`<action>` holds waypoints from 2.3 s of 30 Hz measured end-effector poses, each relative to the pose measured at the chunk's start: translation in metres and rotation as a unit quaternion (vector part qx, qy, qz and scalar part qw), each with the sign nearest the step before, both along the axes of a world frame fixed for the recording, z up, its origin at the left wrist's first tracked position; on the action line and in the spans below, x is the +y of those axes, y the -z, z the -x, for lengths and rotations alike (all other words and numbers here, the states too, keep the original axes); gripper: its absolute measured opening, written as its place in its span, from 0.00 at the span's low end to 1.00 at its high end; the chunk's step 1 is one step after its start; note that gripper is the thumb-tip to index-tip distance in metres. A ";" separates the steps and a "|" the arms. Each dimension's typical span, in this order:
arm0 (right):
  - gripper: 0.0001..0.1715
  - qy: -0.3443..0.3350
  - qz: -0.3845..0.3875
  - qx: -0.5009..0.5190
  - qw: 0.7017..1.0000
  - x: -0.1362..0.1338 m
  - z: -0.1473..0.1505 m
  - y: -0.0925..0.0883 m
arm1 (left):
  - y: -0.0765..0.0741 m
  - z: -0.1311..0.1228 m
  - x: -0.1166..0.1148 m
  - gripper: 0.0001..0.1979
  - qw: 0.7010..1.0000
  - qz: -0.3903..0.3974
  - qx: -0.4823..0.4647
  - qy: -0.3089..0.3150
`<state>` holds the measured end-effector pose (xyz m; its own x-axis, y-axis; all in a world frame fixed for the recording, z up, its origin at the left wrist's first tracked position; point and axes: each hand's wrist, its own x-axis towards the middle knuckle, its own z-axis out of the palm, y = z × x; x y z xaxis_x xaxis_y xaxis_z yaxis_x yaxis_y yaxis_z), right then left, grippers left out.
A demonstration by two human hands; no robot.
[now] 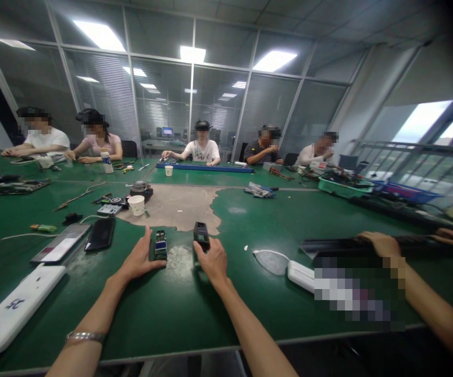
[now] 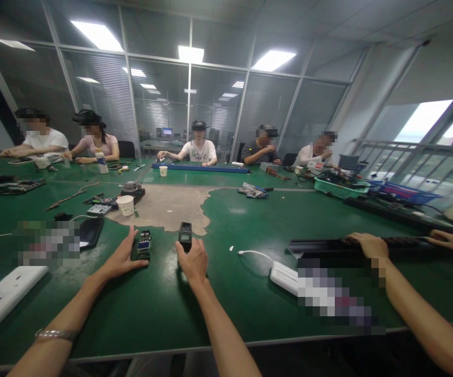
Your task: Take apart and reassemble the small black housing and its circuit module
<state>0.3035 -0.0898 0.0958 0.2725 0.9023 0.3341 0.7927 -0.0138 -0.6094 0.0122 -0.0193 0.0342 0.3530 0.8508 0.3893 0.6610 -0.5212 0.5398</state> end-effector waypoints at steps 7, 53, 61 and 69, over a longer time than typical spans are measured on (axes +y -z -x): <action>0.20 0.010 0.059 -0.044 0.997 -0.005 -0.001 0.010 | 0.001 0.001 0.001 0.72 1.000 0.004 0.021 -0.002; 0.27 -0.070 0.083 -0.026 0.994 0.018 0.121 -0.031 | 0.014 0.003 0.004 0.69 0.998 -0.032 -0.042 0.018; 0.28 -0.103 0.103 -0.039 0.989 0.010 0.118 -0.007 | 0.017 0.002 0.007 0.63 0.998 -0.039 -0.046 0.013; 0.27 -0.111 0.086 -0.015 0.990 0.004 0.109 -0.003 | 0.016 0.003 0.006 0.66 0.999 -0.035 -0.034 0.015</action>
<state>0.1949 -0.0856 0.0991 0.0537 0.9830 0.1756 0.8056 0.0613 -0.5893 0.0091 -0.0132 0.0180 0.3479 0.8099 0.4722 0.6072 -0.5784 0.5447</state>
